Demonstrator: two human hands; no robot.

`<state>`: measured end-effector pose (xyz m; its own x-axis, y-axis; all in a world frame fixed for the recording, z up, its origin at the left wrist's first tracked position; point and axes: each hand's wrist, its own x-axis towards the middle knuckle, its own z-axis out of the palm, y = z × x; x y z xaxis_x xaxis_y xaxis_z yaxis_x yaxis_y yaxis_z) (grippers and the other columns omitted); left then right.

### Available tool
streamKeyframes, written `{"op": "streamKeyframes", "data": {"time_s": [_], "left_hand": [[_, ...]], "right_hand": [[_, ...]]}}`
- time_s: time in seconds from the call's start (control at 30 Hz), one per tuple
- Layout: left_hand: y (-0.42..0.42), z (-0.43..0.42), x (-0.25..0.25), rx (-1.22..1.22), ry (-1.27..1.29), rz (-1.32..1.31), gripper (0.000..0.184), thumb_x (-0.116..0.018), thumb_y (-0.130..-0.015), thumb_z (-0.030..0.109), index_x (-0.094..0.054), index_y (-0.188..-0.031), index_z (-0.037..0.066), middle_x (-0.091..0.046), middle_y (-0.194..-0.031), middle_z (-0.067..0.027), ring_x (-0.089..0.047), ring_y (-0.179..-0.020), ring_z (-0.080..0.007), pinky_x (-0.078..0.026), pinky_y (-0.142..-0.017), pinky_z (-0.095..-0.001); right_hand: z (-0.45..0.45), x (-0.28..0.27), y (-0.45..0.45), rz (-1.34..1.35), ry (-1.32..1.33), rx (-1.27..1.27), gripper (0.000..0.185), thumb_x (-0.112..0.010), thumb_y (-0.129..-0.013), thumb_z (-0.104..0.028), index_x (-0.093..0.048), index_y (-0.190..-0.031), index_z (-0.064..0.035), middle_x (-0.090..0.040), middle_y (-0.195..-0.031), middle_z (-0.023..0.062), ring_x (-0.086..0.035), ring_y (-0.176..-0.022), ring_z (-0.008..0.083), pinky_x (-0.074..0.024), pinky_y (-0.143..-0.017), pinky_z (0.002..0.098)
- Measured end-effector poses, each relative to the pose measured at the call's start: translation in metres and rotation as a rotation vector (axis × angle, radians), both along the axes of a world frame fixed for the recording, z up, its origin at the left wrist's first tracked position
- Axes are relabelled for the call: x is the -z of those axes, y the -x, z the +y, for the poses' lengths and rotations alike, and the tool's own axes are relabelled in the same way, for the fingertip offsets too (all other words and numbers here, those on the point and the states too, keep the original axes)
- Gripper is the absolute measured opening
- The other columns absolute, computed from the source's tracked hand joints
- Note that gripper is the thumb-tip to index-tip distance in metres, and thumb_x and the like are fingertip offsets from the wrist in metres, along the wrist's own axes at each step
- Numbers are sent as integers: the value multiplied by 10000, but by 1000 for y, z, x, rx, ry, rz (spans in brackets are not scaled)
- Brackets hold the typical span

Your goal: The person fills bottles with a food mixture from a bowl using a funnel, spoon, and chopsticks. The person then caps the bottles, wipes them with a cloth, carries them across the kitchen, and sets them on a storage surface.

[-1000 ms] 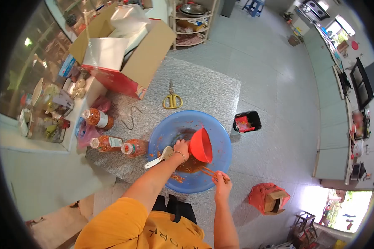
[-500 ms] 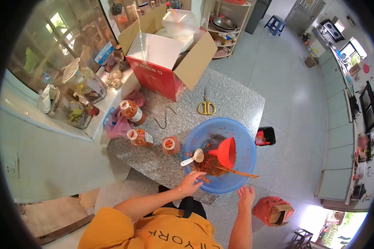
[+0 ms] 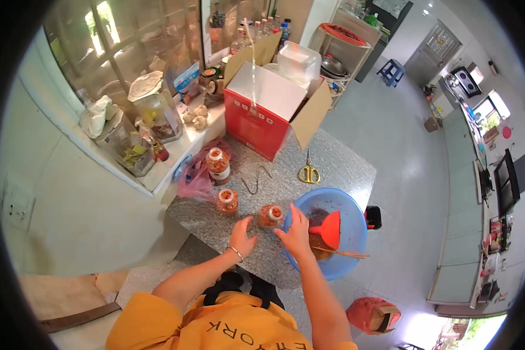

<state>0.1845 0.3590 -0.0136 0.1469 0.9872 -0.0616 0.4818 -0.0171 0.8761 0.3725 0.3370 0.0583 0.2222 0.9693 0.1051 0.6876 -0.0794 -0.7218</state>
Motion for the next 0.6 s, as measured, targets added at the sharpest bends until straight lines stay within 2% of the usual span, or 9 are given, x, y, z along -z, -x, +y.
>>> {"op": "streamKeyframes", "data": {"time_s": [0.07,0.13,0.2,0.23,0.27,0.33,0.43,0.53,0.6], "left_hand": [[22,-14,3,129,53,35,603,-735,-702,62,-499,-1257,70,-540,-1117,-161,-549,-1030,-314,-451,-904,-389],[50,-25,16,113,67,53,545,-719,-728,73,-520,-1235,80,-545,-1099,-152,-563,-1005,-299,-463,-893,-377],[81,-33,27,69,184,74,494,-704,-745,71,-540,-1211,76,-555,-1077,-138,-584,-950,-273,-483,-859,-375],[96,-34,28,60,180,79,494,-704,-745,71,-540,-1211,76,-555,-1077,-138,-584,-950,-273,-483,-859,-375],[111,-35,29,70,236,119,478,-700,-747,67,-549,-1201,75,-558,-1070,-133,-592,-924,-260,-492,-843,-373],[128,-35,29,75,293,156,463,-696,-750,64,-558,-1191,75,-560,-1062,-129,-601,-898,-248,-501,-826,-371],[139,-27,31,22,337,132,428,-699,-746,68,-583,-1157,86,-560,-1055,-135,-607,-874,-240,-506,-815,-367],[138,-14,42,37,301,73,512,-730,-719,78,-546,-1196,80,-544,-1079,-147,-602,-892,-242,-508,-812,-356],[124,3,35,-49,125,104,709,-776,-672,96,-448,-1300,65,-518,-1146,-168,-570,-999,-282,-485,-867,-377]], "right_hand": [[28,16,3,-311,20,-116,887,-817,-664,-195,-351,-1413,-106,-335,-1406,219,-364,-1259,385,-444,-940,432],[43,29,7,-331,-30,-107,805,-836,-631,-225,-456,-1330,-102,-449,-1335,212,-450,-1202,364,-440,-937,439],[54,37,7,-17,113,-296,667,-858,-589,-278,-566,-1150,-67,-604,-1097,175,-561,-1055,341,-438,-905,410],[57,35,8,-51,35,-366,522,-847,-597,-257,-604,-1013,-56,-643,-965,146,-600,-956,332,-460,-838,411],[60,33,12,-48,32,-375,522,-847,-597,-257,-604,-1013,-56,-643,-965,146,-600,-956,332,-460,-838,411],[60,30,21,198,132,31,411,-825,-610,-209,-629,-945,-73,-644,-952,138,-586,-960,341,-463,-816,422],[55,34,32,-41,-10,-110,377,-813,-618,-190,-631,-925,-69,-621,-955,141,-576,-939,338,-462,-810,428],[58,39,40,-87,-66,-149,406,-816,-620,-184,-622,-958,-68,-613,-980,140,-565,-956,346,-462,-812,433],[61,39,45,-57,-56,-108,423,-817,-623,-180,-617,-978,-69,-611,-993,138,-559,-968,354,-461,-814,439]]}}
